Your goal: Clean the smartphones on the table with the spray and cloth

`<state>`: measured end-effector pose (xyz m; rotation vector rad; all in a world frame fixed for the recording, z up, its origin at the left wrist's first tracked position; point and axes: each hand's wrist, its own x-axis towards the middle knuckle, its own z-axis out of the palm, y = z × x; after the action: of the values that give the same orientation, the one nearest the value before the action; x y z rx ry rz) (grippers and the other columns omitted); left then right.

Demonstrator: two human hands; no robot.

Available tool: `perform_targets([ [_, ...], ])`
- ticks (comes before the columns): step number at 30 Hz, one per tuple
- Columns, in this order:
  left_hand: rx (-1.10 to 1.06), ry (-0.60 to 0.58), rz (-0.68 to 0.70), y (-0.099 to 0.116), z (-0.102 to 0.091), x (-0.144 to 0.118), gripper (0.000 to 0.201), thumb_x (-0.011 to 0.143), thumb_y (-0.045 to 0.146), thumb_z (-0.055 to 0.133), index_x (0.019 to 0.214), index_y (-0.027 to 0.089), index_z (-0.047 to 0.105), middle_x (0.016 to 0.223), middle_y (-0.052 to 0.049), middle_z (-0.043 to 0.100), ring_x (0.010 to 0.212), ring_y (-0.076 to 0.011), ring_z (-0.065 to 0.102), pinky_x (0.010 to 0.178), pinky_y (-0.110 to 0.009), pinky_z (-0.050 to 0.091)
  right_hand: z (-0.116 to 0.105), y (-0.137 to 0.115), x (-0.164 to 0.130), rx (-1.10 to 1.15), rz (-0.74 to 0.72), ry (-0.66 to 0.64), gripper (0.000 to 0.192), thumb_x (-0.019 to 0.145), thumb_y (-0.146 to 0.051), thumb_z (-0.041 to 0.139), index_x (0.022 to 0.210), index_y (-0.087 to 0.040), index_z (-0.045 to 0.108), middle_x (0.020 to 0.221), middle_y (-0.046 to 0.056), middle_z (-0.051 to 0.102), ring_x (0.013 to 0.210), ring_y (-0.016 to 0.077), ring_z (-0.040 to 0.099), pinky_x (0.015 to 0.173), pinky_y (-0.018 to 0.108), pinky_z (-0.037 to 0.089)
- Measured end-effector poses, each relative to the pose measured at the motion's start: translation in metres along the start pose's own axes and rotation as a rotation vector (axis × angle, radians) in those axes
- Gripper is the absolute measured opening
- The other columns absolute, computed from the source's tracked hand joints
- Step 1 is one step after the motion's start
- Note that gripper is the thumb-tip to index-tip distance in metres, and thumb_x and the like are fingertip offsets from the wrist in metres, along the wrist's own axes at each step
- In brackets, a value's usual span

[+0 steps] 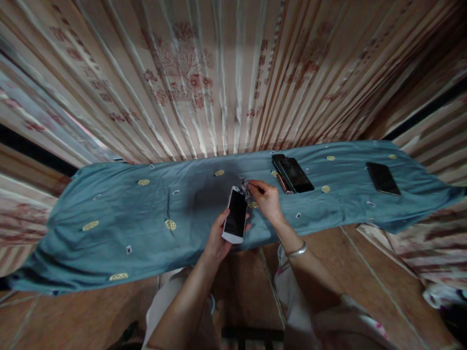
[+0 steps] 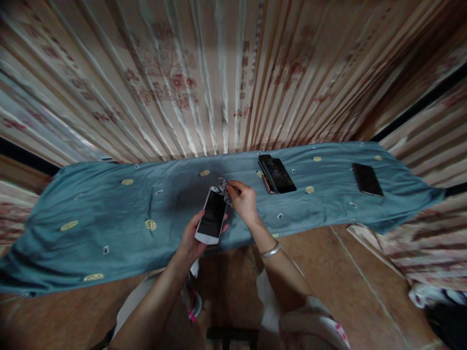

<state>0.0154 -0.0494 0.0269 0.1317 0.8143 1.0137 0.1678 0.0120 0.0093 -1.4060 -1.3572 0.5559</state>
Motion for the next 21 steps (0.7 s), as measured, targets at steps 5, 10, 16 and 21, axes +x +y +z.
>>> perform_targets([
  [5, -0.015, 0.044, 0.003, 0.001, 0.005, 0.001, 0.029, 0.094, 0.029, 0.044, 0.1, 0.01, 0.065, 0.081, -0.009, 0.074, 0.075, -0.0214, 0.072, 0.081, -0.041, 0.058, 0.003, -0.014, -0.013, -0.097, -0.242, -0.092, 0.025, 0.09, -0.026, 0.053, 0.107, -0.023, 0.071, 0.109, 0.006, 0.072, 0.101, 0.0201, 0.065, 0.092, 0.034, 0.051],
  [10, -0.044, 0.073, 0.024, 0.001, 0.006, 0.003, 0.028, 0.095, 0.029, 0.045, 0.099, 0.013, 0.068, 0.078, -0.005, 0.072, 0.08, -0.0188, 0.071, 0.084, -0.036, 0.056, 0.01, -0.024, -0.028, -0.262, -0.457, -0.171, 0.032, 0.096, -0.02, 0.043, 0.117, -0.02, 0.067, 0.118, 0.01, 0.067, 0.111, 0.0227, 0.06, 0.101, 0.042, 0.047],
  [16, -0.128, 0.073, 0.11, 0.005, 0.004, 0.009, 0.03, 0.095, 0.026, 0.047, 0.086, 0.011, 0.071, 0.08, -0.006, 0.073, 0.077, -0.0133, 0.068, 0.082, -0.023, 0.052, 0.016, -0.035, -0.043, -0.274, -0.551, -0.214, 0.033, 0.095, -0.015, 0.042, 0.119, -0.017, 0.065, 0.118, 0.011, 0.065, 0.109, 0.0229, 0.058, 0.096, 0.039, 0.051],
  [21, -0.189, 0.102, 0.146, 0.011, -0.006, 0.015, 0.037, 0.095, 0.027, 0.045, 0.07, 0.014, 0.068, 0.065, -0.001, 0.069, 0.059, -0.0086, 0.064, 0.064, -0.017, 0.05, 0.022, -0.043, -0.064, -0.251, -0.623, -0.269, 0.033, 0.095, -0.013, 0.042, 0.119, -0.015, 0.063, 0.117, 0.012, 0.064, 0.105, 0.0225, 0.056, 0.092, 0.037, 0.053],
])
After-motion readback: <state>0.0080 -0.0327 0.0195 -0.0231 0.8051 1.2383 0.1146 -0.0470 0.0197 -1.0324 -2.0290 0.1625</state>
